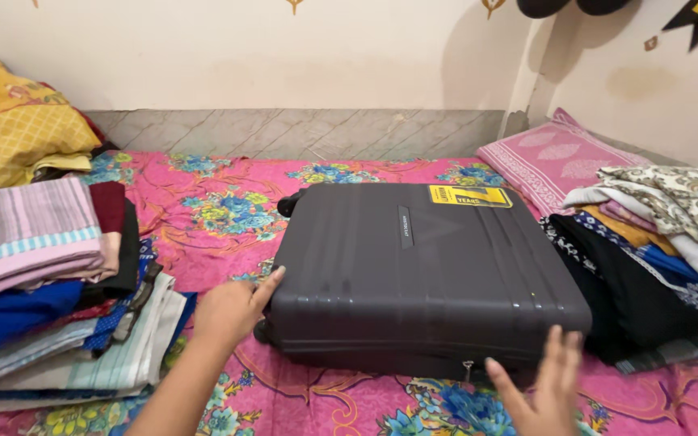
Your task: The person removes several items of folded clothing from a suitcase and stacks them on a bed, then opens the interior compartment of the suitcase to zip it closed.
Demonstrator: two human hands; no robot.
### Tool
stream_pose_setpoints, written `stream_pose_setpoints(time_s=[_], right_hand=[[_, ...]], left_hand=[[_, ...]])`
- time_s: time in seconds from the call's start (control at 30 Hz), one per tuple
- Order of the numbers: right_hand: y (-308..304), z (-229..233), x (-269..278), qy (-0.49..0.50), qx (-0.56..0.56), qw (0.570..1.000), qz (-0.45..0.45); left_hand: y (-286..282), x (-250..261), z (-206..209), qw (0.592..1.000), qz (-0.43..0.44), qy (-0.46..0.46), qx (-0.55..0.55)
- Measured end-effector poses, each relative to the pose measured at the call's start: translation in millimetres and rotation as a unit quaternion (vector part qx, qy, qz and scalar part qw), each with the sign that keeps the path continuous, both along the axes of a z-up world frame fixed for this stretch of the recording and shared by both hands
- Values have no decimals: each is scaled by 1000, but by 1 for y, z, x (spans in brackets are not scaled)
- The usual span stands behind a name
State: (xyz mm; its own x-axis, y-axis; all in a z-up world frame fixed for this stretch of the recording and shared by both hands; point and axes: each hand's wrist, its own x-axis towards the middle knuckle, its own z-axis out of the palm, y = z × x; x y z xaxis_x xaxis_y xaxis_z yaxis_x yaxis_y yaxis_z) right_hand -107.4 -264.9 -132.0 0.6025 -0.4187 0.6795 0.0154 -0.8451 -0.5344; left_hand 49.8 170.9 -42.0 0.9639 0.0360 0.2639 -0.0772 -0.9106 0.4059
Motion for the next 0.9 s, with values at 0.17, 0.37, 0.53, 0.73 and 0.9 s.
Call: stream_pose_setpoints(time_s=[0.17,0.37,0.53,0.73,0.9], right_hand=[[-20,-16,48,113,82,984,113],[-106,-24,188,140,100,978,115],[-159,21,265,173,175,967,61],[-59,122,227,343,-111,933,-2],[81,139,210,395,-149,906,13]], left_hand=[[3,-42,-18,970,-68,-108,205],[-60,-116,9,994,-66,-51,77],[-130,-158,20,989,-108,66,-78],[-102,-131,-32,976,-125,44,-173],[17,-12,-109,932,91,-36,-348]])
